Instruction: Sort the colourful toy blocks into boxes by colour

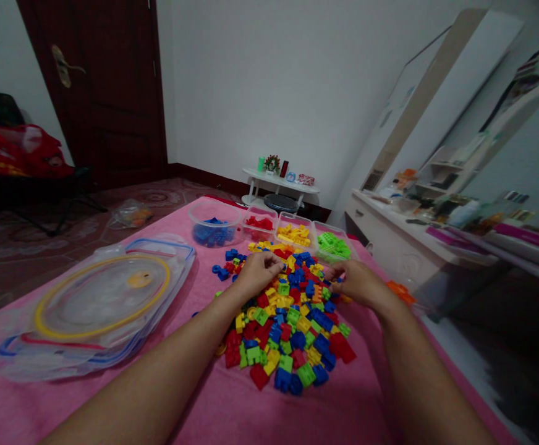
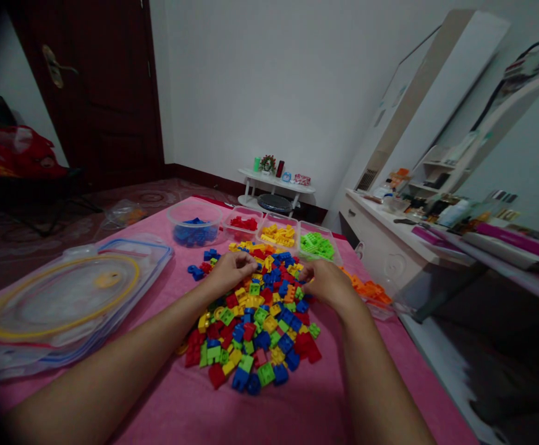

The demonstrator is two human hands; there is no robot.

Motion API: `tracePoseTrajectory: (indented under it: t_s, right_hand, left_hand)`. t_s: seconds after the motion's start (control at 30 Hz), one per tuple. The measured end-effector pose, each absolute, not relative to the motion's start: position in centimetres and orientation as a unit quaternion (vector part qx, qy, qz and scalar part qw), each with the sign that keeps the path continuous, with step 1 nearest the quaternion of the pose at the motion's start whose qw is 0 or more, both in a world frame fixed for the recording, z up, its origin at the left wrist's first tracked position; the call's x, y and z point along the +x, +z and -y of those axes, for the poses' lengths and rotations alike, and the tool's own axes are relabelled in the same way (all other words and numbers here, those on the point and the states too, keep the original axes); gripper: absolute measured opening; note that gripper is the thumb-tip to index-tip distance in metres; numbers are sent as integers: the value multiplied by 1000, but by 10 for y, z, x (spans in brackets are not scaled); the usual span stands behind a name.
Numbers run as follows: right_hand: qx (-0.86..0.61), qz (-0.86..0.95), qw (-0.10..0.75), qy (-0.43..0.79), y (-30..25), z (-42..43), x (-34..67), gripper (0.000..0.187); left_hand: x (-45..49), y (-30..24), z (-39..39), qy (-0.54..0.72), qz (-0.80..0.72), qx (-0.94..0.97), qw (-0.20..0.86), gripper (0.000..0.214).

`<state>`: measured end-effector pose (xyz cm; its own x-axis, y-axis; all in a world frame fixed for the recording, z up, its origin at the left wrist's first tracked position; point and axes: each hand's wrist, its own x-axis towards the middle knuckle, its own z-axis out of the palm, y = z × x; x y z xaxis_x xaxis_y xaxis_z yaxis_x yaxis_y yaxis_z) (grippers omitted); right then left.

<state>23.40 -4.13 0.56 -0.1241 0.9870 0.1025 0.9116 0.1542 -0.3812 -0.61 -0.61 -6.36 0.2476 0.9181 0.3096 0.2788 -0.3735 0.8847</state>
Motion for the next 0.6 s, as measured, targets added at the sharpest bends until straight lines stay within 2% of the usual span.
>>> tracePoseTrajectory:
  t_s: [0.13, 0.3, 0.37, 0.47, 0.53, 0.6]
  right_hand:
    - [-635, 755, 124, 109, 0, 45, 234, 18]
    - [-667, 737, 95, 56, 0, 48, 218, 19]
    - [-670, 735, 94, 35, 7, 51, 214, 20]
    - [-642, 755, 119, 61, 20, 59, 210, 20]
    - [-609, 770, 143, 123, 25, 62, 205, 20]
    - [-581, 768, 176, 203, 27, 65, 198, 21]
  left_hand:
    - [-13, -54, 3, 395, -407, 724, 393, 26]
    - [-30, -25, 15, 207, -363, 819, 395, 31]
    - [-31, -18, 20, 169, -364, 839, 368, 28]
    - [-28, -15, 23, 183, -381, 854, 303, 13]
    - [-25, -14, 22, 211, -386, 847, 298, 21]
    - [-23, -13, 22, 237, -384, 825, 341, 33]
